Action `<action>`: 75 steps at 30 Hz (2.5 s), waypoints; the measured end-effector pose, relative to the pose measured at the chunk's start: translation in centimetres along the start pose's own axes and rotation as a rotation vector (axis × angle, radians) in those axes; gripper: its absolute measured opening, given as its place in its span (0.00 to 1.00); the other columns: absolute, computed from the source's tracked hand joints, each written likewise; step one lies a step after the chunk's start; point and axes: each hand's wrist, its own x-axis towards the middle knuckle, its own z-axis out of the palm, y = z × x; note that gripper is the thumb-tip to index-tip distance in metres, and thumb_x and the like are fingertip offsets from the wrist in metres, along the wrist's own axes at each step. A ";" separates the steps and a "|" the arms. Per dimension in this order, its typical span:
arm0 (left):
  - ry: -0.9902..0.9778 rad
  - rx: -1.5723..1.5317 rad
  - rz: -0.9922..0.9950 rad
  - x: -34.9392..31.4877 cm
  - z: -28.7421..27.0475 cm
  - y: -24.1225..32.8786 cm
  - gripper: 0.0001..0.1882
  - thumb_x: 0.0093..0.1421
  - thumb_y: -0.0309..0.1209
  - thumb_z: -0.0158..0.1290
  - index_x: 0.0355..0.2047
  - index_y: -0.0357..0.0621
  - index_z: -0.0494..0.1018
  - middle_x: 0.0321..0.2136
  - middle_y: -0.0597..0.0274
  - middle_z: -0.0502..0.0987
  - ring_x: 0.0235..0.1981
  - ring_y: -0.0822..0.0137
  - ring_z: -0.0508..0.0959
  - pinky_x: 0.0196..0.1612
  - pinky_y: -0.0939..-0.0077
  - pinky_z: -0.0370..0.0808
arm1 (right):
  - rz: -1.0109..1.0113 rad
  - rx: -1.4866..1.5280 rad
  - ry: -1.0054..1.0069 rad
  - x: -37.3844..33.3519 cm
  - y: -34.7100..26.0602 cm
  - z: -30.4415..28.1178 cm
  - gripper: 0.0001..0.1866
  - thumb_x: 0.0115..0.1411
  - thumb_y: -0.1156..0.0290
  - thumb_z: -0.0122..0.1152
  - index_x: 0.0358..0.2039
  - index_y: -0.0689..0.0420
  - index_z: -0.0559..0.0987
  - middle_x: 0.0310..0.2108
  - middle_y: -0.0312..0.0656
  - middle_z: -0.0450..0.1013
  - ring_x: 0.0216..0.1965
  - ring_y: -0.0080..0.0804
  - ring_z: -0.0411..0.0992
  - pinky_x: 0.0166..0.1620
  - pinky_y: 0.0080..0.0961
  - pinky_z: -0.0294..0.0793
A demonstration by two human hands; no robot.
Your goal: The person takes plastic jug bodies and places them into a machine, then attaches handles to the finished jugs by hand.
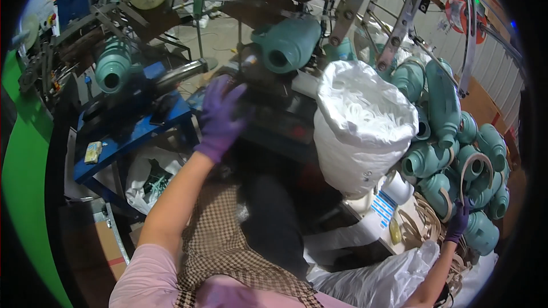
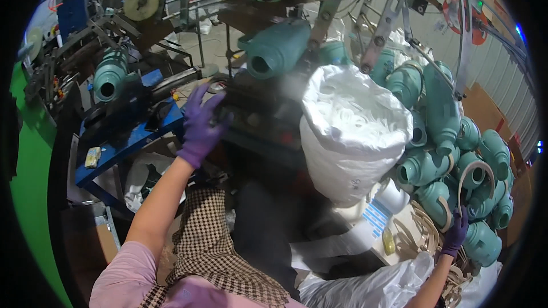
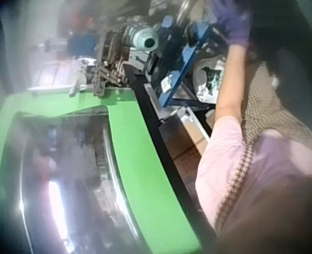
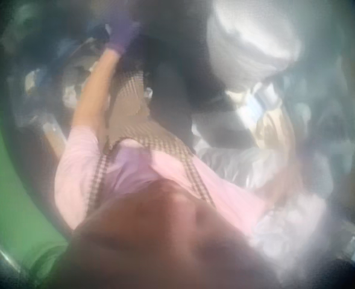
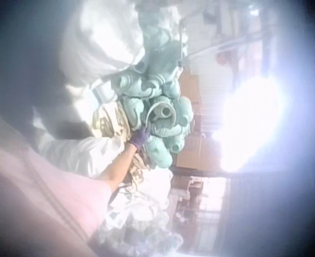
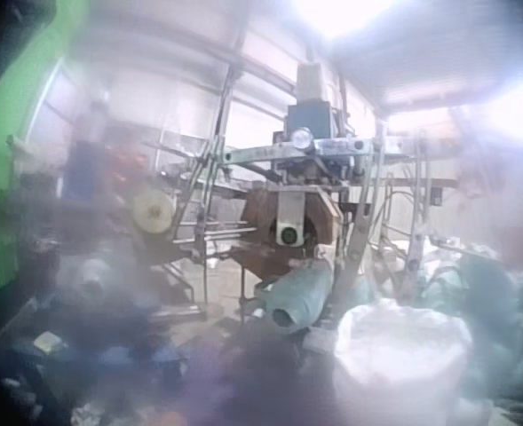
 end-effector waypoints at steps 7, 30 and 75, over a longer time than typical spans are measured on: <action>-0.360 0.048 -0.415 5.2 11.1 4.6 0.47 0.55 0.61 0.57 0.68 0.53 0.57 0.69 0.31 0.46 0.71 0.35 0.44 0.71 0.49 0.43 | -0.100 0.450 0.245 11.2 -27.0 -7.5 0.17 0.65 0.81 0.47 0.53 0.63 0.75 0.52 0.48 0.73 0.42 0.35 0.74 0.46 0.31 0.74; -0.472 -0.982 -0.880 -3.9 -13.2 -1.4 0.12 0.62 0.39 0.56 0.39 0.44 0.74 0.32 0.67 0.75 0.37 0.73 0.74 0.42 0.76 0.73 | -0.267 1.072 -0.037 5.5 -56.3 -2.0 0.25 0.61 0.76 0.52 0.60 0.68 0.70 0.34 0.48 0.79 0.32 0.34 0.77 0.36 0.29 0.75; -0.099 -1.728 -0.830 -12.8 -5.9 -2.0 0.13 0.67 0.31 0.44 0.24 0.46 0.59 0.30 0.62 0.61 0.33 0.69 0.61 0.41 0.75 0.64 | 0.312 1.955 -0.780 8.7 -66.0 9.0 0.32 0.59 0.64 0.62 0.62 0.64 0.69 0.41 0.32 0.72 0.29 0.12 0.64 0.37 0.11 0.64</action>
